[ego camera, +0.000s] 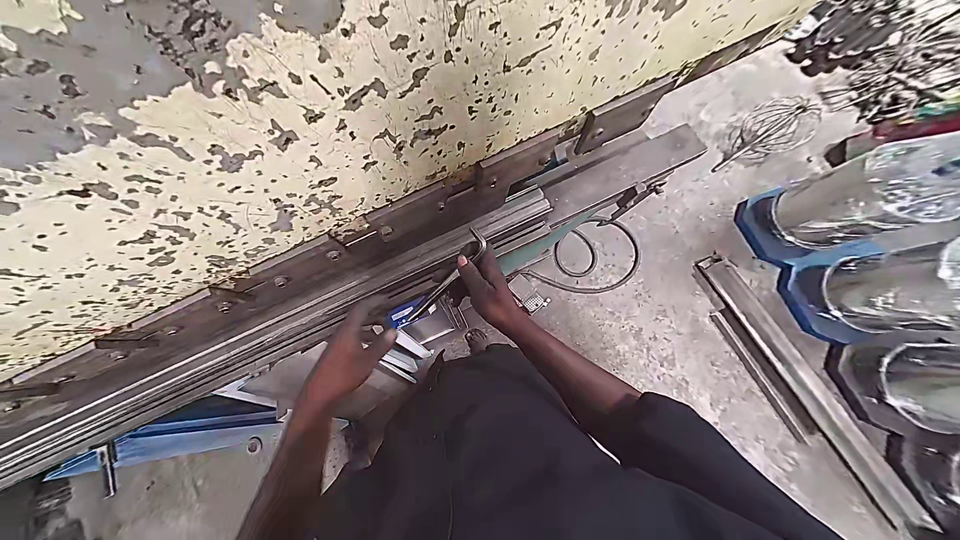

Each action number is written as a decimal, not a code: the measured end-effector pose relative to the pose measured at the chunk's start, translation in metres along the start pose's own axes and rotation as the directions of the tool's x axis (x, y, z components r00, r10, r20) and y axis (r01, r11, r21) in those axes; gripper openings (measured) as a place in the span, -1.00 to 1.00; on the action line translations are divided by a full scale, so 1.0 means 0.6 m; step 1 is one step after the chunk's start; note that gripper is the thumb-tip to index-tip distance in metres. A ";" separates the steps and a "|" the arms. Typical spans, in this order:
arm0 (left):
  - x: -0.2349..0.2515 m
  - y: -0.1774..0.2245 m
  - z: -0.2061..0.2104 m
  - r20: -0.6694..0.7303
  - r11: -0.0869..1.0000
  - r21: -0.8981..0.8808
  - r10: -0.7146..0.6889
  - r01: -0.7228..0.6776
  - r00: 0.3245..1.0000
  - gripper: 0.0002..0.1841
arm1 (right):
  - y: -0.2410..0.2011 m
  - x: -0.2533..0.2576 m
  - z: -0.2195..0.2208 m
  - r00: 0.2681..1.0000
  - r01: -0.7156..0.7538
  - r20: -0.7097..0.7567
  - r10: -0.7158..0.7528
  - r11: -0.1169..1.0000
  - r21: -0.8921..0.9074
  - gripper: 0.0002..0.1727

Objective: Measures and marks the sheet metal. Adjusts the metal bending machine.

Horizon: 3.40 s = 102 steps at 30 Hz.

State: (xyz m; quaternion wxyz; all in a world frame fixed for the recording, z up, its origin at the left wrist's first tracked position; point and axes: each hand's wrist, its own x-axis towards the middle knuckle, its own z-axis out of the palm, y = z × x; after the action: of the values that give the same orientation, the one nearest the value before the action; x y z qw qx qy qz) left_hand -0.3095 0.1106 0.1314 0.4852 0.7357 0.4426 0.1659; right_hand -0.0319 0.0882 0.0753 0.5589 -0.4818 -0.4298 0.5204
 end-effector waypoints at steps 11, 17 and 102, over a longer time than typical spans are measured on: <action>0.099 -0.080 0.077 -0.394 0.841 -0.541 -0.265 0.011 0.880 -0.80 | 0.008 0.092 -0.005 0.971 -0.234 0.041 0.234 0.914 0.332 -0.56; 0.110 -0.071 0.058 -0.462 0.845 -0.535 -0.290 -0.002 0.838 -0.80 | 0.027 0.132 0.006 0.973 -0.219 -0.003 0.231 0.927 0.304 -0.49; 0.294 0.010 0.228 0.080 0.938 0.176 -0.315 0.298 0.946 -0.54 | 0.065 0.190 -0.097 0.831 0.533 0.409 -0.376 0.332 -0.778 -0.66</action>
State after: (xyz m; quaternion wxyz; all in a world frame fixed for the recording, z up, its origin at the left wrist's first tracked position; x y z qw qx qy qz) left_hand -0.1170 0.1754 0.0388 0.4669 0.7024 0.5370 0.0121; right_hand 0.0287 0.1960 0.0248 0.3229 -0.5134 -0.7904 0.0865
